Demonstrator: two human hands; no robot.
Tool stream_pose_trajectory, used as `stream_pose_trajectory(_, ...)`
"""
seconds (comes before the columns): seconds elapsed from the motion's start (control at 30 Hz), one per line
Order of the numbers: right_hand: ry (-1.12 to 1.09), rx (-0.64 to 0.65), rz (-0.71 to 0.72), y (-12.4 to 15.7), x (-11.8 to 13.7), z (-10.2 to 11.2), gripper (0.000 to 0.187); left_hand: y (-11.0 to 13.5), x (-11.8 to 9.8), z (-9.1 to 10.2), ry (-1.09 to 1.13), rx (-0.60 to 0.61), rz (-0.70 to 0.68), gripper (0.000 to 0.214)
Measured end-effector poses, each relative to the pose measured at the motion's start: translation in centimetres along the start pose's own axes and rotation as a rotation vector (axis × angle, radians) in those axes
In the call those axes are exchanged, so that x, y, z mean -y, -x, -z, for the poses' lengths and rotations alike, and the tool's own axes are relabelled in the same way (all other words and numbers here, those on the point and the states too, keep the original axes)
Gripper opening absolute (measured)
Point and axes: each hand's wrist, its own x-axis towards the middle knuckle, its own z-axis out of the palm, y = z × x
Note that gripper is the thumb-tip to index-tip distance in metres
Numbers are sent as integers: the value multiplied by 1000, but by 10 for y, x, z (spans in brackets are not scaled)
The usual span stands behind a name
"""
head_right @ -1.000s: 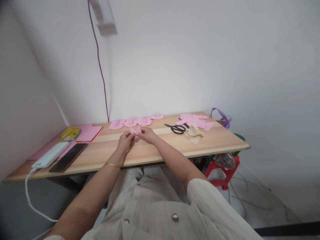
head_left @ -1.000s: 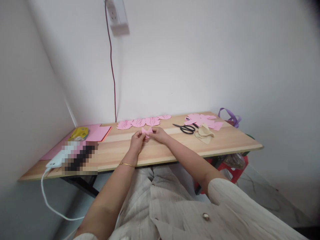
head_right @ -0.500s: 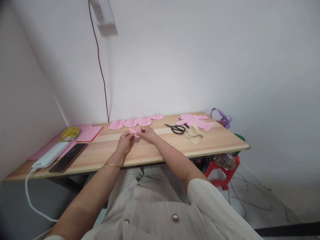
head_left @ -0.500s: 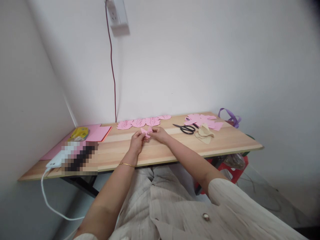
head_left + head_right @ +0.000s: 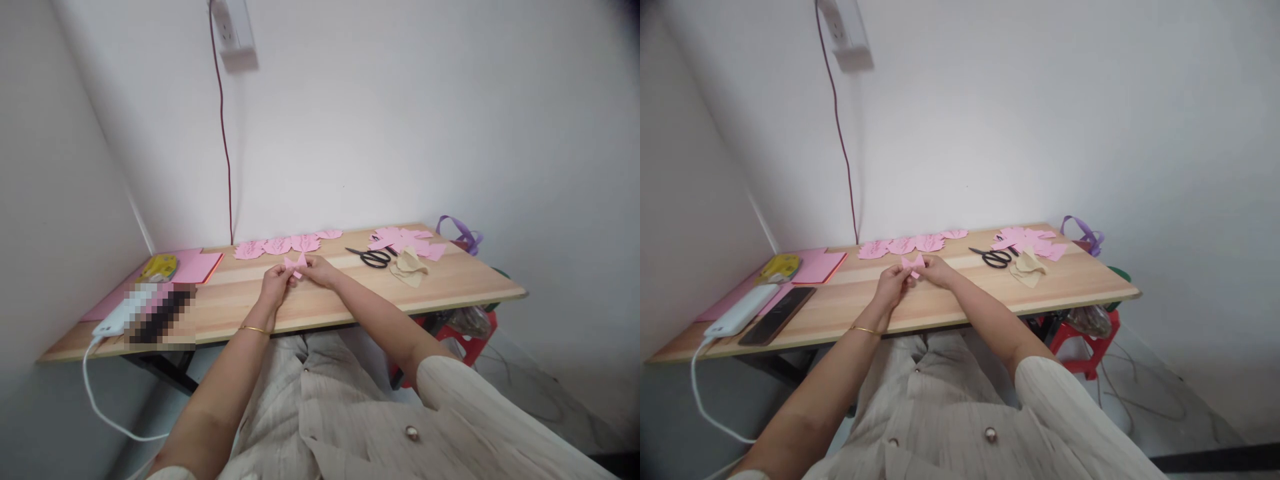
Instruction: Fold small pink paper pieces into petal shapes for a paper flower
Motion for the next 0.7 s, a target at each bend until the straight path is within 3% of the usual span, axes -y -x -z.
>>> stream_pose_trajectory(0.23,-20,-36,-2,1,4,0,27,-1,0,0,40,43,13,30)
stream_pose_trajectory(0.4,-96,-14,0,1,4,-2,27,2,-3,-2,29,10,-9,31)
stream_pose_trajectory(0.6,-161,-103,34,0,3,-2,27,4,-5,-4,22,150,69,34)
stream_pose_trajectory(0.7,-191,-84,51,0,3,-4,28,3,-3,-4,35,145,63,33)
